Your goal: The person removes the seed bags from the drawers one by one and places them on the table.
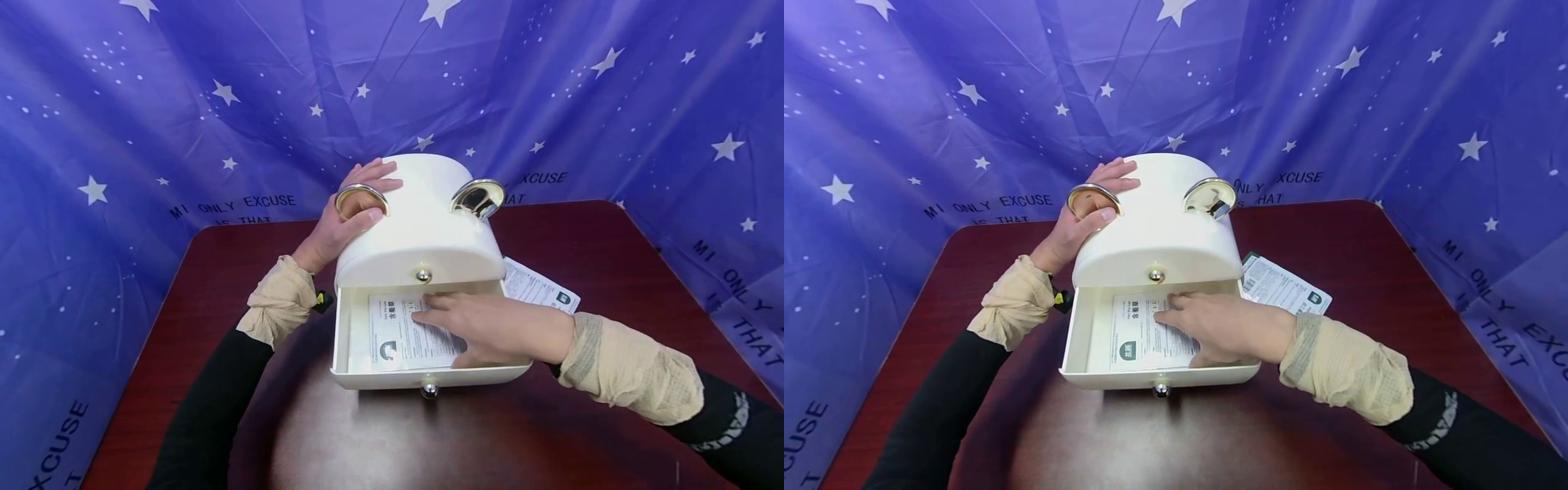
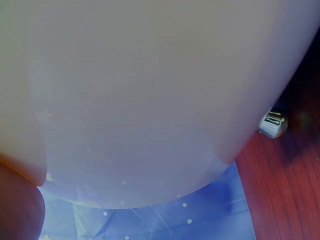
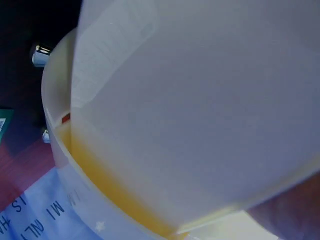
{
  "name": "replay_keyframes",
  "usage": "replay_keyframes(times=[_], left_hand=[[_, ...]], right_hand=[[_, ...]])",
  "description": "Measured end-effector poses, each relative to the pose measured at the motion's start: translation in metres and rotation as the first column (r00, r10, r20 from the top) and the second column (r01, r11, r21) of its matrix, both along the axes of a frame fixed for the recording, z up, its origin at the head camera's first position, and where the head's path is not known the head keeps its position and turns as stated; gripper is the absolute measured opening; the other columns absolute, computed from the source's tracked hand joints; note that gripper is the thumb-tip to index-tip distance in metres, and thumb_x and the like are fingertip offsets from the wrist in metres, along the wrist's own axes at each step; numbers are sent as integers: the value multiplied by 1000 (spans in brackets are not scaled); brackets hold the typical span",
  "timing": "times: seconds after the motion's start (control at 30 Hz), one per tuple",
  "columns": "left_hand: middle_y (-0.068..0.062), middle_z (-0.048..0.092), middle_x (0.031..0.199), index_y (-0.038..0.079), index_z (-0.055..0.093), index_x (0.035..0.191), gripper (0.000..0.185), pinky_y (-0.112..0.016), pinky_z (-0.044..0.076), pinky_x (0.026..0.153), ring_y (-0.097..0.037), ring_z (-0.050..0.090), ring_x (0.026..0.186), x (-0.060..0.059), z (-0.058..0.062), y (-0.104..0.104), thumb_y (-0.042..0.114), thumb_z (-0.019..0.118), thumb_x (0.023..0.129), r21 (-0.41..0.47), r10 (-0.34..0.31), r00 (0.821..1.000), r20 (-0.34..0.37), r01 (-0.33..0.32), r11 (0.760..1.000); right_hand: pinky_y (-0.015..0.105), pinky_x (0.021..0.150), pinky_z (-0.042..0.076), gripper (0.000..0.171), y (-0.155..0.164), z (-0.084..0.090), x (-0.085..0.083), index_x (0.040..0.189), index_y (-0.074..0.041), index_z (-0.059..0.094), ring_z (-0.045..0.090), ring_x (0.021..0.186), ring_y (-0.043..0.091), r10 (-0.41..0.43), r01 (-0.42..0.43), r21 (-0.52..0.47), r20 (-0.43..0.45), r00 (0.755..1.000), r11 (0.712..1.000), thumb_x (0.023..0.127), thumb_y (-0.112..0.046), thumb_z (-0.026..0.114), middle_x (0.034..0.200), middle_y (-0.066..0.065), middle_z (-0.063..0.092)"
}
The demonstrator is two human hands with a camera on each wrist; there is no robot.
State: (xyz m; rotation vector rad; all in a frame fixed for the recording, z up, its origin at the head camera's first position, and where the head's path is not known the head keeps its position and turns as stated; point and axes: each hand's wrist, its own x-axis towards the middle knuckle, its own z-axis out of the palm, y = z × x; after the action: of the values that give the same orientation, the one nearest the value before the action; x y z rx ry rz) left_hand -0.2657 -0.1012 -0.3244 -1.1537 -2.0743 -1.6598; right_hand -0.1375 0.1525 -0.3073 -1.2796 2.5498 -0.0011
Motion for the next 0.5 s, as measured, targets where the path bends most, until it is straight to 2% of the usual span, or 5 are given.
replay_keyframes(times=[0.1, 0.2, 0.27, 0.37, 0.5], left_hand=[[-20, 53, 152, -2, 64, 131, 60, -33, 4, 132, -20, 30, 157, 1, 2, 0, 35, 54, 86, -10, 5, 1000, 2, -5, 1000], [-21, 53, 151, -2, 64, 131, 59, -33, 4, 132, -22, 30, 157, 1, 2, 0, 34, 54, 85, -6, 5, 1000, 2, -5, 1000], [-22, 53, 150, -3, 64, 131, 59, -34, 4, 132, -25, 31, 157, 1, 2, 1, 32, 55, 85, 0, 3, 1000, 1, -3, 1000], [-23, 54, 150, -4, 64, 129, 58, -34, 4, 132, -27, 30, 157, 0, 1, 0, 32, 54, 85, 4, 3, 1000, 4, -3, 1000], [-24, 54, 149, -5, 65, 127, 56, -35, 3, 133, -26, 31, 157, 0, 0, 0, 32, 54, 86, 6, 1, 1000, 1, -1, 1000]], right_hand=[[45, 109, 51, 71, 1, 6, -1, 148, -15, 53, 58, 135, 29, -10, 11, -22, 74, 997, 1000, 84, -29, 80, 151, 15, 55], [39, 103, 54, 61, 6, 13, -1, 146, -14, 56, 63, 125, 18, 11, 5, -112, 138, 990, 994, 87, -21, 67, 145, 7, 61], [35, 99, 56, 57, 10, 16, -1, 143, -14, 59, 64, 118, 10, 52, -24, -187, 148, 988, 982, 86, -15, 60, 139, 0, 66], [31, 94, 58, 50, 15, 20, 4, 137, -15, 64, 66, 110, 2, 129, -94, -278, 109, 986, 956, 89, -6, 54, 131, -7, 70], [27, 88, 59, 47, 23, 26, 15, 135, -20, 65, 65, 96, -3, 169, -166, -352, -23, 985, 921, 93, 0, 57, 124, -13, 72]])
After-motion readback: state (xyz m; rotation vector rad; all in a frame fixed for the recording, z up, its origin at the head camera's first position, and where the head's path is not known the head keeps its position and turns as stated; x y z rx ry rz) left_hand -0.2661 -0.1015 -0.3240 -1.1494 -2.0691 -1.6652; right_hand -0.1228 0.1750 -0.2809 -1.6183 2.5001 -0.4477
